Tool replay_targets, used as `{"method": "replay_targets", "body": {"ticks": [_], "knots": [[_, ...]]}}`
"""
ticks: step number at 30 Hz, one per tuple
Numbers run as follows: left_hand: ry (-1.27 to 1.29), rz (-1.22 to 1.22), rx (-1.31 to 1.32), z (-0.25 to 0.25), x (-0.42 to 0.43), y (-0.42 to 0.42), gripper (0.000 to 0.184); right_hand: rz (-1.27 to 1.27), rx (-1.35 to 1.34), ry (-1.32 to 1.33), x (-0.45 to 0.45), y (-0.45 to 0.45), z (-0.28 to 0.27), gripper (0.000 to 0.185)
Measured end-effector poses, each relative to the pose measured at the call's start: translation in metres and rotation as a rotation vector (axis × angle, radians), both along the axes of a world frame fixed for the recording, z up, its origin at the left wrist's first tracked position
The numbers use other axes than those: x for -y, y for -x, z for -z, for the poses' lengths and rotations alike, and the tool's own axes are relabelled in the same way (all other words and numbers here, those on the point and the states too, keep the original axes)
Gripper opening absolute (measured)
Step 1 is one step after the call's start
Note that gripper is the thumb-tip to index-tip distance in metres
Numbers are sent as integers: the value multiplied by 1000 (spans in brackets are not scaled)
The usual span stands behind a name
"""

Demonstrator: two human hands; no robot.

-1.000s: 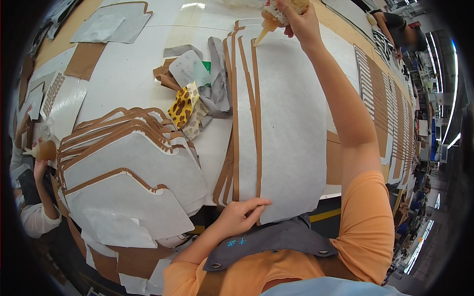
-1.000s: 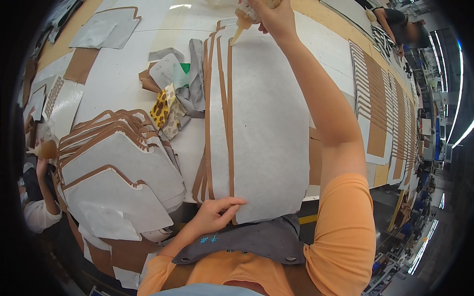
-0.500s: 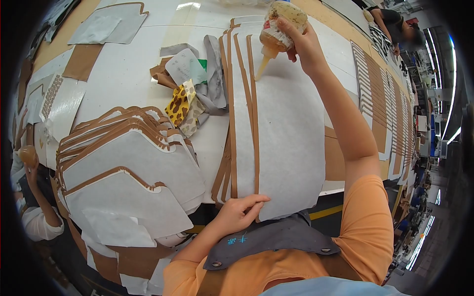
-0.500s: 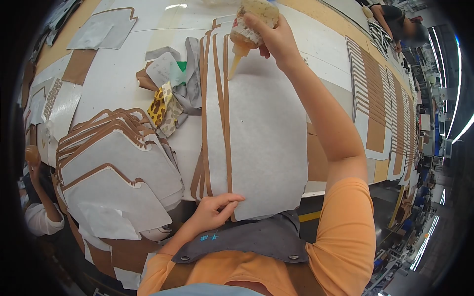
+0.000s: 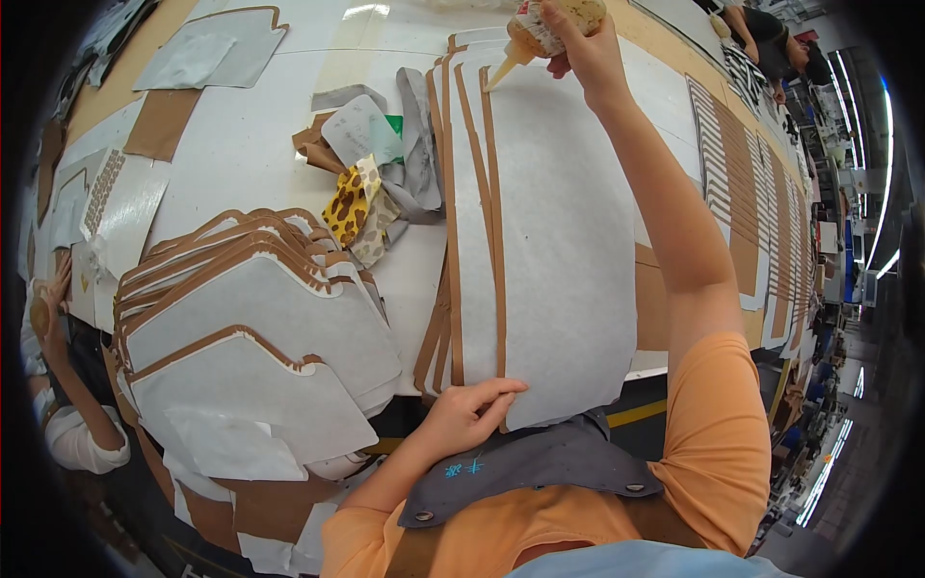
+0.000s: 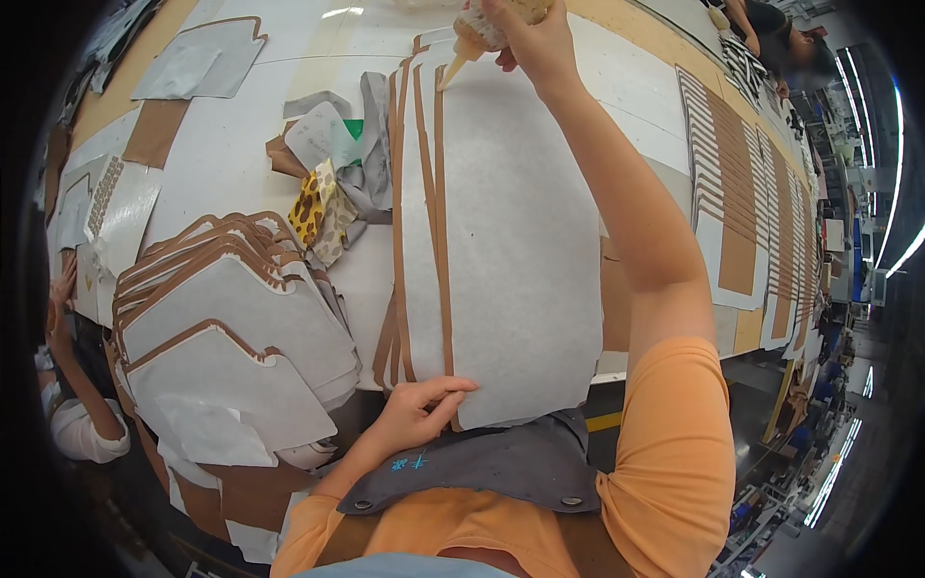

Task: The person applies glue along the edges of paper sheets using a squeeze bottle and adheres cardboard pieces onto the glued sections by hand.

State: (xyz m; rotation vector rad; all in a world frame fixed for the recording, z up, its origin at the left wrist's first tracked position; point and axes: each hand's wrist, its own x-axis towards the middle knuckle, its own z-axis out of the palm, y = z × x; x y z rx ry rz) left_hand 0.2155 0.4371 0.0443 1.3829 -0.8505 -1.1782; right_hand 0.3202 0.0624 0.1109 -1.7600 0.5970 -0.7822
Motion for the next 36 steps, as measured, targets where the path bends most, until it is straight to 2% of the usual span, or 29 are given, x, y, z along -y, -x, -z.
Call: {"method": "replay_targets", "body": {"ticks": [7, 10, 15, 19, 22, 30, 33, 36], "knots": [[-30, 21, -10, -4, 1, -2, 19, -138, -30, -82, -20, 17, -8, 39], [-30, 21, 2, -5, 1, -3, 19, -95, -76, 5, -25, 25, 3, 49], [74, -54, 14, 1, 1, 3, 20, -86, -80, -34, -35, 37, 2, 48], [58, -47, 13, 0, 1, 3, 20, -87, -45, -72, -40, 46, 4, 49], [57, -54, 12, 0, 1, 4, 19, -63, -38, -151, -45, 53, 7, 62], [54, -60, 23, 0, 1, 5, 19, -75, -24, -183, -63, 72, 9, 61], [-65, -2, 4, -5, 0, 1, 19, -67, -29, -201, -72, 81, 9, 60], [64, -68, 44, 2, 1, 6, 20, -62, -39, -227, -80, 89, 11, 58]]}}
